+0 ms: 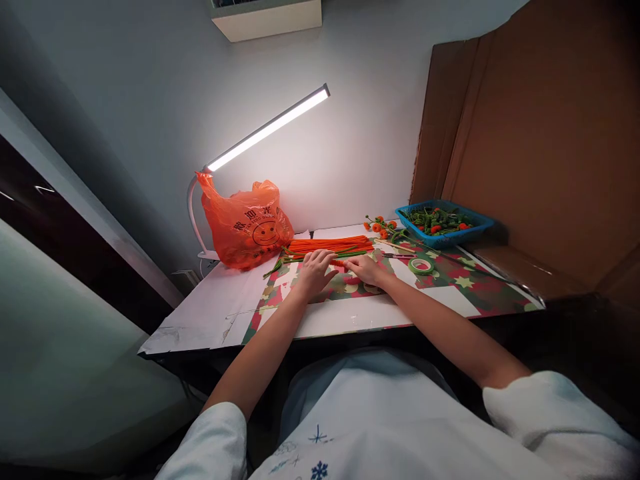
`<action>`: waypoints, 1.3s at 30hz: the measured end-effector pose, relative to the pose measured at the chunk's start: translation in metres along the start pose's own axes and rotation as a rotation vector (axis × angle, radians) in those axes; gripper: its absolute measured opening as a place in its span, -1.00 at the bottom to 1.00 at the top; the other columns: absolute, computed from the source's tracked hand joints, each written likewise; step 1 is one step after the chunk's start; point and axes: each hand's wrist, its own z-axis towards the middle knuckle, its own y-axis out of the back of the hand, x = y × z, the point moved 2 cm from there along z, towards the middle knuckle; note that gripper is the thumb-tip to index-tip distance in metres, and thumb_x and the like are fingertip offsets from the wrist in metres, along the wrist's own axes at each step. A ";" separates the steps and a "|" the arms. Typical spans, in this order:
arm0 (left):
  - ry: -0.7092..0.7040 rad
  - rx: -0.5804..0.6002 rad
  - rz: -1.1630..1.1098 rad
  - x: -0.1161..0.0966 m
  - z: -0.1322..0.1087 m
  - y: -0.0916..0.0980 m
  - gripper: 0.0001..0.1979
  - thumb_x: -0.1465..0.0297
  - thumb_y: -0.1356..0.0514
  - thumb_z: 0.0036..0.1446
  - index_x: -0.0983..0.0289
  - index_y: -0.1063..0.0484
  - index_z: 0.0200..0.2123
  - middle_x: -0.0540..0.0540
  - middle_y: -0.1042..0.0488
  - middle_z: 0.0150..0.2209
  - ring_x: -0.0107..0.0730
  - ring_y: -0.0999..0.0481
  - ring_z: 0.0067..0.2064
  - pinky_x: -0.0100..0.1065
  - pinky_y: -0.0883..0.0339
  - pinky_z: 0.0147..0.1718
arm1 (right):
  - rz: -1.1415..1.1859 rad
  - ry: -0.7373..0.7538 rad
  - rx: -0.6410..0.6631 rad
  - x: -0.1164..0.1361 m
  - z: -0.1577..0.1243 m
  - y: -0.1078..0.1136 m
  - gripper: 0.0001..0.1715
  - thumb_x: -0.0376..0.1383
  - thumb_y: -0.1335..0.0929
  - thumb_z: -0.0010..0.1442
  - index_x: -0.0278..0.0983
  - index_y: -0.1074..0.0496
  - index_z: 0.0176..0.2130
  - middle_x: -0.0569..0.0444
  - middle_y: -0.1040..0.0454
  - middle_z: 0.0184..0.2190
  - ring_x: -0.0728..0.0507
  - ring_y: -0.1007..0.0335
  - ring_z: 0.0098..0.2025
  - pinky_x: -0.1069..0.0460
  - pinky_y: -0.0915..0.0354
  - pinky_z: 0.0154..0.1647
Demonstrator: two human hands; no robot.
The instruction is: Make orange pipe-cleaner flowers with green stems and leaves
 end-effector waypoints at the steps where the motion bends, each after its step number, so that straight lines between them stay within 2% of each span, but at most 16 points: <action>1: 0.000 0.040 -0.030 0.001 0.000 -0.002 -0.82 0.34 -0.26 0.06 0.16 -0.50 -0.21 0.19 -0.49 -0.11 -0.03 -0.34 0.04 -0.15 -0.02 0.11 | 0.015 0.017 0.028 0.000 0.000 -0.001 -0.48 0.04 -0.20 0.20 -0.25 -0.38 -0.55 0.12 -0.32 -0.61 -0.05 -0.17 -0.52 0.06 -0.02 -0.45; 3: 0.030 0.092 -0.132 0.003 0.000 -0.005 -0.91 0.30 -0.25 0.08 0.16 -0.51 -0.35 0.17 -0.50 -0.28 -0.08 -0.39 -0.09 -0.18 -0.05 0.06 | 0.027 0.032 0.074 0.000 -0.001 -0.002 -0.45 0.05 -0.18 0.20 -0.26 -0.36 -0.56 0.13 -0.31 -0.61 -0.05 -0.16 -0.52 0.06 -0.03 -0.44; 5: 0.081 0.120 -0.262 0.006 0.000 -0.007 -0.87 0.24 -0.28 0.03 0.16 -0.49 -0.46 0.13 -0.46 -0.41 -0.14 -0.39 -0.22 -0.24 -0.11 -0.02 | 0.022 0.043 0.104 0.000 -0.002 -0.003 -0.46 0.04 -0.19 0.20 -0.27 -0.33 -0.58 0.13 -0.31 -0.59 -0.04 -0.15 -0.51 0.06 -0.02 -0.44; 8: 0.147 0.120 -0.375 0.008 -0.002 -0.008 -0.78 0.15 -0.32 -0.06 0.15 -0.46 -0.53 0.09 -0.42 -0.46 -0.22 -0.34 -0.33 -0.33 -0.14 -0.17 | -0.038 0.080 0.100 0.002 -0.004 -0.002 -0.52 -0.04 -0.21 0.19 -0.27 -0.26 -0.60 0.16 -0.27 -0.61 -0.01 -0.08 -0.53 0.07 0.04 -0.46; 12: 0.150 0.123 -0.297 0.008 -0.005 -0.008 -0.77 0.16 -0.28 0.00 0.16 -0.43 -0.54 0.06 -0.41 -0.49 -0.29 -0.30 -0.39 -0.40 -0.08 -0.33 | -0.131 0.137 0.059 0.008 -0.007 0.001 -0.58 -0.13 -0.25 0.19 -0.26 -0.22 -0.61 0.17 -0.24 -0.64 0.00 -0.03 -0.55 0.06 0.11 -0.47; 16: 0.107 0.143 -0.204 0.007 -0.007 -0.008 -0.83 0.24 -0.23 0.07 0.16 -0.45 -0.51 0.03 -0.38 -0.53 -0.35 -0.26 -0.46 -0.41 -0.01 -0.41 | -0.204 0.180 0.033 0.012 -0.009 0.001 -0.65 -0.20 -0.27 0.19 -0.24 -0.29 -0.58 0.13 -0.30 -0.63 -0.02 -0.05 -0.56 0.05 0.12 -0.47; 22: 0.154 0.168 -0.273 0.008 -0.008 -0.007 -0.86 0.26 -0.25 0.02 0.17 -0.45 -0.50 0.01 -0.37 -0.55 -0.36 -0.24 -0.48 -0.42 -0.04 -0.44 | -0.215 0.273 -0.009 0.011 -0.008 0.000 -0.76 -0.19 -0.35 0.17 -0.20 -0.47 -0.49 0.06 -0.45 -0.56 -0.08 -0.22 -0.49 0.03 0.07 -0.39; 25: 0.169 0.167 -0.276 0.009 -0.009 -0.009 -0.88 0.30 -0.28 -0.01 0.17 -0.43 -0.52 0.00 -0.34 -0.57 -0.36 -0.24 -0.49 -0.42 -0.09 -0.43 | -0.224 0.279 0.012 0.010 -0.009 0.000 -0.78 -0.24 -0.33 0.18 -0.21 -0.49 -0.46 0.06 -0.47 -0.53 -0.08 -0.23 -0.48 0.03 0.05 -0.38; 28: 0.199 0.111 -0.323 0.009 -0.009 -0.011 -0.89 0.36 -0.34 -0.09 0.17 -0.46 -0.44 0.01 -0.37 -0.53 -0.35 -0.30 -0.44 -0.41 -0.16 -0.37 | -0.185 0.225 0.031 0.011 -0.011 0.000 -0.77 -0.26 -0.30 0.19 -0.22 -0.45 -0.47 0.09 -0.43 -0.54 -0.05 -0.17 -0.52 0.04 0.06 -0.42; 30: 0.201 0.025 -0.387 0.007 -0.008 -0.009 -0.74 0.40 -0.37 -0.14 0.16 -0.49 -0.29 0.05 -0.46 -0.36 -0.32 -0.37 -0.32 -0.40 -0.22 -0.29 | -0.126 0.195 0.034 0.012 -0.011 0.001 -0.75 -0.23 -0.28 0.19 -0.23 -0.43 -0.47 0.11 -0.40 -0.55 -0.04 -0.13 -0.53 0.05 0.05 -0.43; 32: 0.203 -0.081 -0.436 0.007 -0.006 -0.004 -0.60 0.42 -0.37 -0.15 0.16 -0.46 -0.16 0.09 -0.46 -0.14 -0.28 -0.40 -0.15 -0.39 -0.25 -0.21 | -0.086 0.177 0.036 0.013 -0.011 0.001 -0.73 -0.20 -0.27 0.19 -0.24 -0.40 -0.48 0.13 -0.37 -0.56 -0.04 -0.12 -0.52 0.06 0.04 -0.44; 34: 0.232 -0.159 -0.442 0.010 -0.004 0.002 -0.59 0.47 -0.31 -0.11 0.17 -0.43 -0.11 0.11 -0.43 -0.06 -0.27 -0.40 -0.06 -0.38 -0.28 -0.18 | -0.076 0.155 0.038 0.012 -0.010 0.001 -0.71 -0.17 -0.26 0.20 -0.24 -0.39 -0.48 0.13 -0.35 -0.57 -0.04 -0.12 -0.52 0.06 0.03 -0.44; 36: 0.288 -0.207 -0.416 0.017 -0.003 0.007 -0.66 0.51 -0.25 -0.11 0.21 -0.45 -0.17 0.10 -0.46 -0.14 -0.28 -0.43 -0.10 -0.36 -0.30 -0.18 | -0.065 0.125 0.030 0.009 -0.009 0.002 -0.70 -0.15 -0.24 0.20 -0.24 -0.40 -0.45 0.13 -0.35 -0.56 -0.04 -0.13 -0.51 0.06 0.02 -0.45; 39: 0.391 -0.284 -0.432 0.030 -0.002 0.014 -0.89 0.49 -0.19 -0.09 0.27 -0.46 -0.40 0.07 -0.49 -0.35 -0.34 -0.45 -0.29 -0.36 -0.31 -0.28 | -0.033 0.086 0.007 0.003 -0.006 0.003 -0.68 -0.11 -0.24 0.19 -0.24 -0.39 -0.45 0.13 -0.33 -0.56 -0.04 -0.14 -0.52 0.06 0.01 -0.45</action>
